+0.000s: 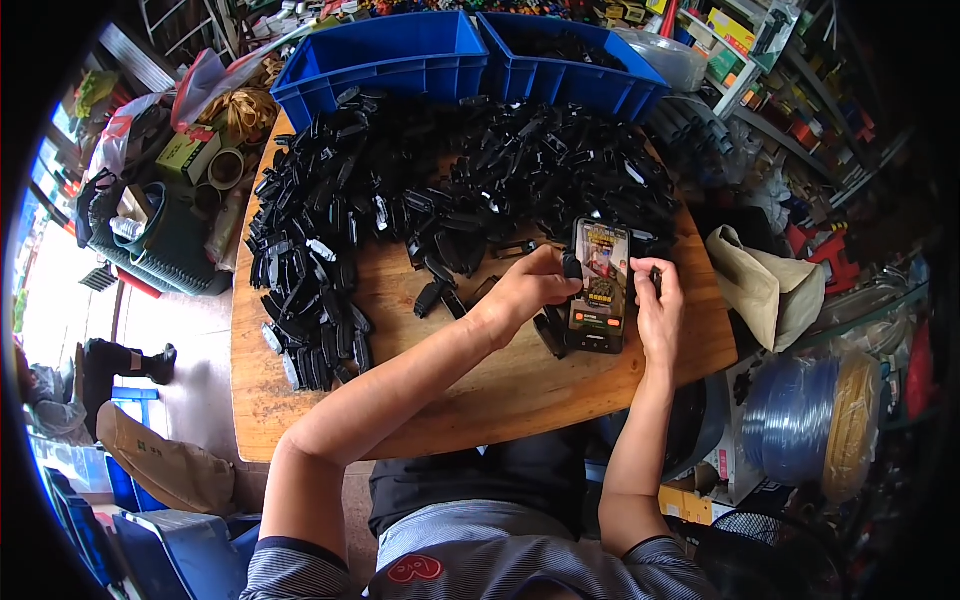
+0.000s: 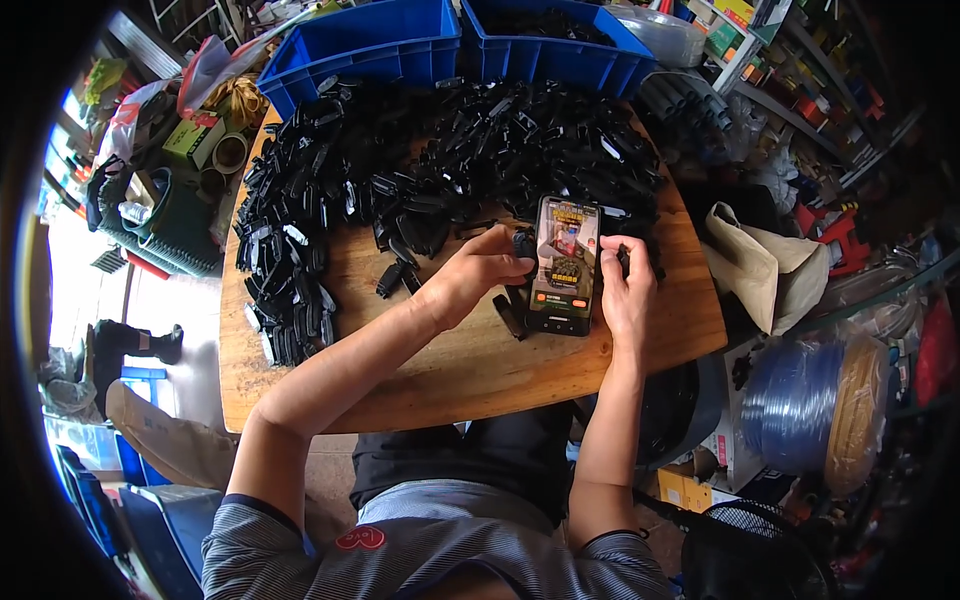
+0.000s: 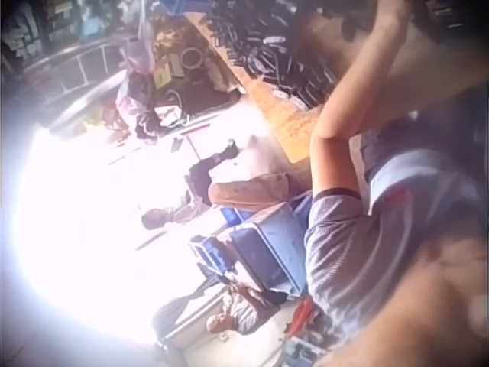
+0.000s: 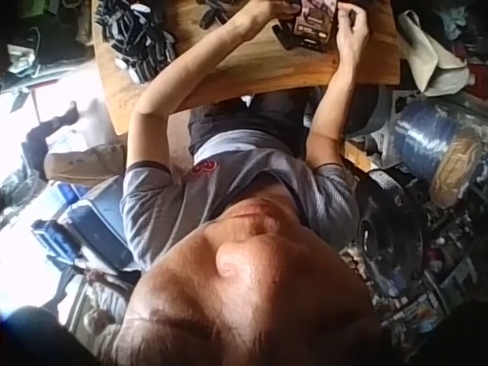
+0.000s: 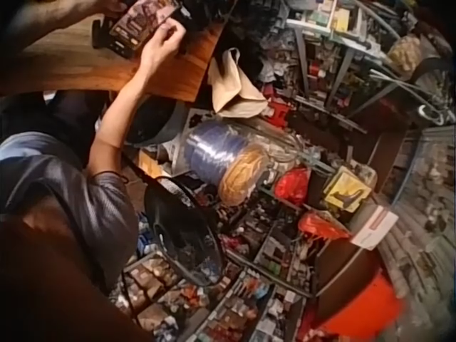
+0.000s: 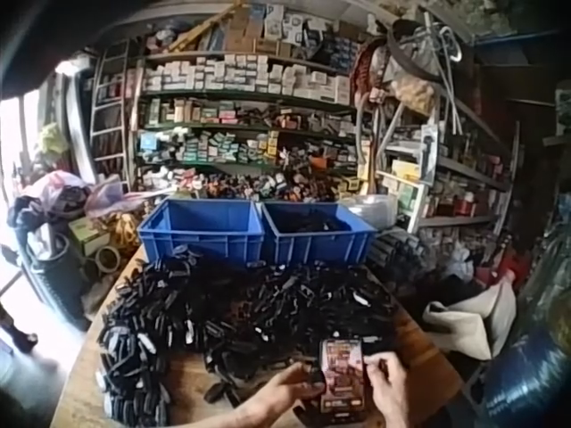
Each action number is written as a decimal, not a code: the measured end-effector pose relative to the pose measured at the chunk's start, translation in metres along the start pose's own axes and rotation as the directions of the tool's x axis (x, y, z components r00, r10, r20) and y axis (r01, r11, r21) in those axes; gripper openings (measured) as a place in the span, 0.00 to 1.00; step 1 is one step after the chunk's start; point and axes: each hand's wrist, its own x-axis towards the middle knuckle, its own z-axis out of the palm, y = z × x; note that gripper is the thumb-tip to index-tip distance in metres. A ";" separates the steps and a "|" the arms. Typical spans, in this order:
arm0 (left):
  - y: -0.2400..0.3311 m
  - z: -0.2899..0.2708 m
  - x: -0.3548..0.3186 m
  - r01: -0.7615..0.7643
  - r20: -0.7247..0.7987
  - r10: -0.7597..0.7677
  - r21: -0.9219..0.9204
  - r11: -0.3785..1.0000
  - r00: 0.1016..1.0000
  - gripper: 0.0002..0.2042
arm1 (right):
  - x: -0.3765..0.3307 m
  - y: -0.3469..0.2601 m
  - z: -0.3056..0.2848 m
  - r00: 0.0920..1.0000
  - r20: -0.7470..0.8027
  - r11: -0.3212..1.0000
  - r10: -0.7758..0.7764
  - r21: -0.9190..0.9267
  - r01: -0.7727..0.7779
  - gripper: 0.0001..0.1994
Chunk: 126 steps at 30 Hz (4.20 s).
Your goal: Inspecting and handling small black plastic components at a workbench.
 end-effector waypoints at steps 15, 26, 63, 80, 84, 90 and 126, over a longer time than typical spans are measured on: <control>-0.002 0.000 0.002 -0.003 -0.010 0.003 0.002 1.000 1.000 0.07 | 0.002 0.000 -0.005 0.996 0.087 1.000 0.010 -0.011 -0.010 0.07; -0.003 -0.003 0.002 -0.004 0.012 0.004 -0.008 1.000 1.000 0.10 | -0.001 0.005 -0.006 0.999 0.008 0.999 -0.037 0.016 0.037 0.05; -0.005 0.002 0.003 -0.010 -0.005 0.010 -0.078 0.997 1.000 0.08 | -0.001 0.011 -0.004 0.999 -0.034 0.993 0.037 0.110 -0.033 0.04; 0.044 -0.029 -0.054 -0.150 -0.033 0.150 -0.001 0.989 0.988 0.11 | 0.000 0.008 0.000 0.992 -0.114 0.998 -0.050 0.025 0.053 0.08; 0.062 -0.071 -0.093 -0.187 -0.133 0.203 0.122 0.975 0.970 0.12 | -0.008 -0.014 0.003 0.993 -0.064 0.943 -0.098 0.313 0.114 0.08; 0.053 -0.102 -0.116 -0.276 -0.128 0.302 0.185 0.943 0.945 0.13 | -0.025 -0.092 0.066 0.746 0.346 0.822 -0.569 0.213 0.529 0.10; 0.048 -0.083 -0.131 -0.121 -0.032 0.121 -0.006 0.993 0.992 0.22 | -0.023 -0.114 0.115 0.706 0.622 0.859 -0.339 0.510 -0.037 0.11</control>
